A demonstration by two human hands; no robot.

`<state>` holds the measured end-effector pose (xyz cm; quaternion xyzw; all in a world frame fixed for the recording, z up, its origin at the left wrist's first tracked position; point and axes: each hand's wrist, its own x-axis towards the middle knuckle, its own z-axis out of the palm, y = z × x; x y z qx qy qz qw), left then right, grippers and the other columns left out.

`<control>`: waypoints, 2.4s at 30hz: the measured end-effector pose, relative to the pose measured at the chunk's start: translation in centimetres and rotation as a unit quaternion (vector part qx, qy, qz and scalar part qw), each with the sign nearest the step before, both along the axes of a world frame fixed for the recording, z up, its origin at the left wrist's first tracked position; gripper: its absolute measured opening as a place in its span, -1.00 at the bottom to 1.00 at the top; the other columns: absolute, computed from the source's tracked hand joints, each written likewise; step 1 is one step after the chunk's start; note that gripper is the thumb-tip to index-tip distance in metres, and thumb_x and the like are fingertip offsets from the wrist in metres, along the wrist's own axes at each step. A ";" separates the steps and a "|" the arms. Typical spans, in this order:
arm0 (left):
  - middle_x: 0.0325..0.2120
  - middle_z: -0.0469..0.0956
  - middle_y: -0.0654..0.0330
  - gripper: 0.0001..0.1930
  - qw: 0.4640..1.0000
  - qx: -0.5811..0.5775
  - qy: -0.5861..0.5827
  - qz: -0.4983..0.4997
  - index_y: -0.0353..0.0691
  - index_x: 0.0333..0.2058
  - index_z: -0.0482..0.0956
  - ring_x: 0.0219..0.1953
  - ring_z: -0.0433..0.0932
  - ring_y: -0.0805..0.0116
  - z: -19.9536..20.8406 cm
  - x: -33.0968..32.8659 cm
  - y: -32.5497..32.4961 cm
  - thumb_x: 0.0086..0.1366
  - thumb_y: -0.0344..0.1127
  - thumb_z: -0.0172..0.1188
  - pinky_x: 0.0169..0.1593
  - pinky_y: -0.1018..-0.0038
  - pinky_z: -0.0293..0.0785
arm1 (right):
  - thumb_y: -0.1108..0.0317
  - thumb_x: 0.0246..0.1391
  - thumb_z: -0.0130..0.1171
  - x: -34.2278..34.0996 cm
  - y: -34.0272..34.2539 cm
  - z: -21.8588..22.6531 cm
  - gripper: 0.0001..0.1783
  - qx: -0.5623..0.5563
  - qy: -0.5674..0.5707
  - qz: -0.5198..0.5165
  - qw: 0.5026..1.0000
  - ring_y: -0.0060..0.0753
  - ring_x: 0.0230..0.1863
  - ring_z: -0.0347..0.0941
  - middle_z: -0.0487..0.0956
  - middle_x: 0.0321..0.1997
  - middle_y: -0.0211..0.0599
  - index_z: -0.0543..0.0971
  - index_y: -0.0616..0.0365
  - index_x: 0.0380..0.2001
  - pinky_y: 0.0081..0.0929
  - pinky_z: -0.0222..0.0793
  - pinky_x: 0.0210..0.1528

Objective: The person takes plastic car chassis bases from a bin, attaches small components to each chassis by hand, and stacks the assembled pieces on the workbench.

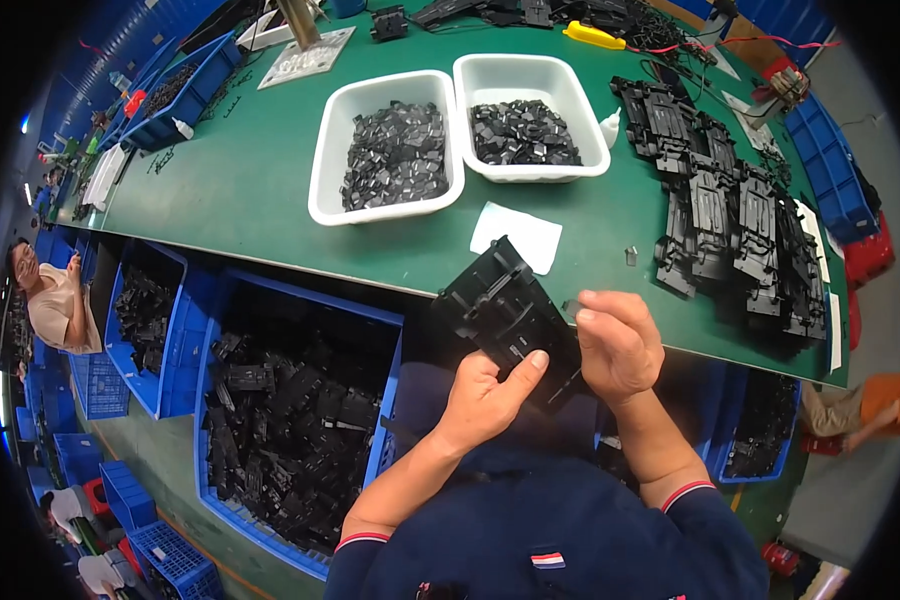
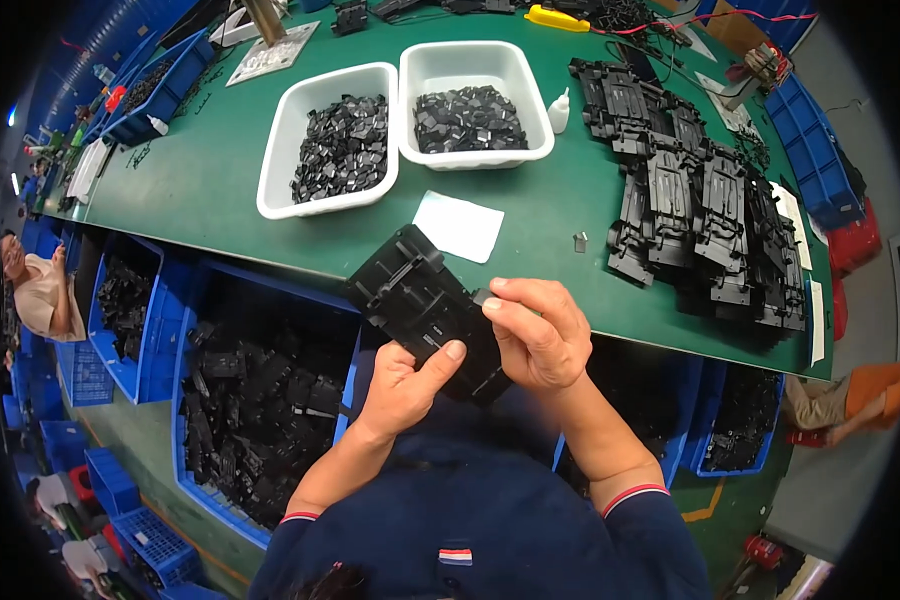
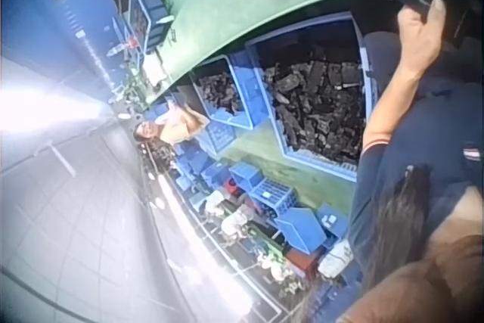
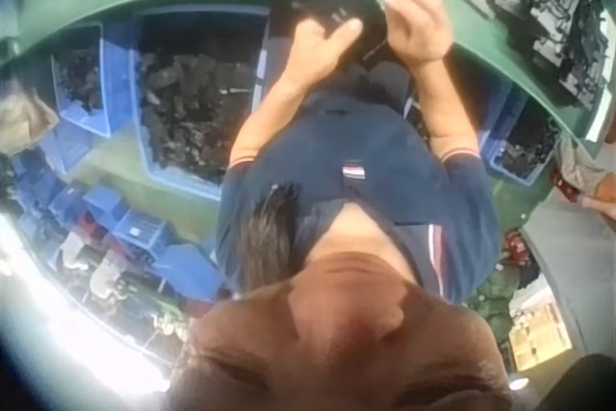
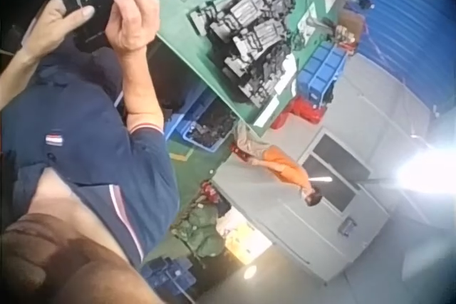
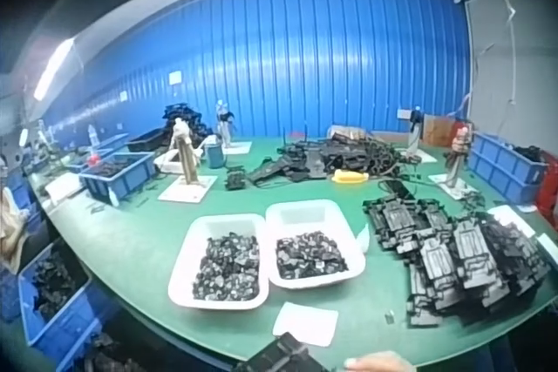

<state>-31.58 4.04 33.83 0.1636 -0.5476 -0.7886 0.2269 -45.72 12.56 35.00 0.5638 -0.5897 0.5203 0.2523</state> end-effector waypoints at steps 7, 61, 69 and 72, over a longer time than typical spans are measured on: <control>-0.43 0.53 0.35 -0.85 1.000 0.010 -0.008 0.005 -0.35 -0.27 0.55 -0.37 0.42 0.65 0.1 0.6 -0.6 0.29 -0.38 0.09 -0.31 0.64 0.38 | 0.62 -0.12 0.29 0.6 -0.6 0.2 -0.76 0.013 -0.042 -0.011 0.999 -0.40 -0.44 0.51 0.57 -0.26 -0.14 0.55 0.20 -0.31 -0.62 0.44 -0.45; -0.10 0.53 0.02 -0.76 0.988 0.011 0.098 0.115 -0.43 -0.10 0.51 -0.07 0.48 0.37 2.1 2.9 -3.3 0.27 -0.49 0.06 0.04 0.46 0.37 | 0.69 -0.32 0.26 1.6 1.3 -1.5 -0.64 0.115 0.021 0.079 0.990 -0.29 -0.49 0.49 0.54 -0.27 -0.10 0.58 0.23 -0.32 -0.55 0.42 -0.50; -0.10 0.53 0.04 -0.75 0.990 -0.003 0.089 0.110 -0.42 -0.09 0.50 -0.07 0.48 0.37 2.4 3.1 -3.2 0.26 -0.50 0.06 0.03 0.46 0.37 | 0.71 -0.32 0.22 1.5 1.1 -1.1 -0.67 0.127 0.030 0.092 0.987 -0.24 -0.48 0.50 0.54 -0.29 -0.09 0.56 0.29 -0.35 -0.49 0.45 -0.49; -0.10 0.50 -0.03 -0.73 0.992 -0.013 0.083 0.098 -0.44 -0.08 0.48 0.01 0.47 0.17 2.2 3.3 -3.0 0.23 -0.53 0.06 0.16 0.26 0.30 | 0.71 -0.35 0.20 1.6 1.1 -1.1 -0.67 0.125 0.029 0.090 0.988 -0.24 -0.49 0.49 0.54 -0.30 -0.09 0.56 0.29 -0.36 -0.49 0.45 -0.49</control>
